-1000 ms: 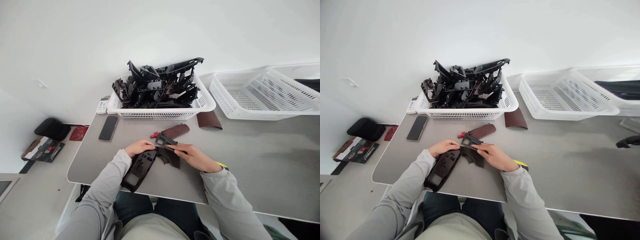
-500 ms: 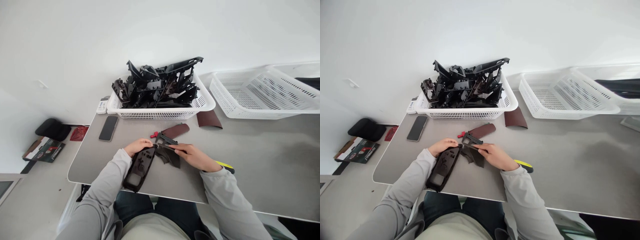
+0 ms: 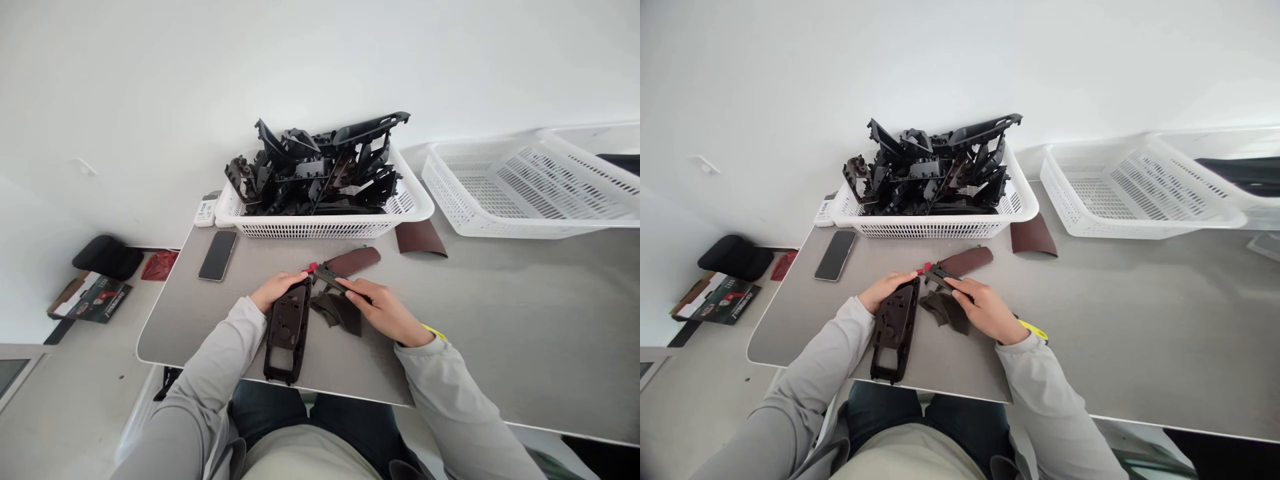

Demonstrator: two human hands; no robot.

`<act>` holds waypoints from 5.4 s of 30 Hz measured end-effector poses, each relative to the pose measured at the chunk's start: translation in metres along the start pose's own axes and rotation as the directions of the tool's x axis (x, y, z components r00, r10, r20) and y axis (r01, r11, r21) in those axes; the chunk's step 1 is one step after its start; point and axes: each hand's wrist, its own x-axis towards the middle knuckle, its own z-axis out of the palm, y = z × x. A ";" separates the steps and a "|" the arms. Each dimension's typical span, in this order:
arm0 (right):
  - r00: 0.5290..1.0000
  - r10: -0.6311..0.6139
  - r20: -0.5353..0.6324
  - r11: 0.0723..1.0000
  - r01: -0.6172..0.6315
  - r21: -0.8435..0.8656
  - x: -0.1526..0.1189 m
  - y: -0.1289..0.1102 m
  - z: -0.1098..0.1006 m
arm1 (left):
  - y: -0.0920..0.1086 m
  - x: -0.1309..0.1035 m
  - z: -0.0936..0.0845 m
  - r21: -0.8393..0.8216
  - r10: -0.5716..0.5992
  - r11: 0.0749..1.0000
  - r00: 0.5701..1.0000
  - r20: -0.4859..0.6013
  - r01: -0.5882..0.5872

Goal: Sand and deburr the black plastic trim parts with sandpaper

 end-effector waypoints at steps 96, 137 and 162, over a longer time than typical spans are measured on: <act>0.991 -0.131 0.003 0.962 0.128 -0.243 -0.007 -0.011 0.011 | -0.005 0.003 -0.001 0.038 0.056 0.998 0.998 0.004 -0.056; 0.991 -0.016 -0.130 0.978 -0.012 -0.209 -0.003 0.002 0.011 | -0.005 0.010 -0.005 -0.112 0.097 0.989 0.995 0.026 -0.094; 0.987 -0.083 0.141 0.975 0.109 -0.194 0.012 -0.004 -0.014 | -0.023 0.000 -0.013 -0.179 0.093 0.984 0.914 0.395 -0.023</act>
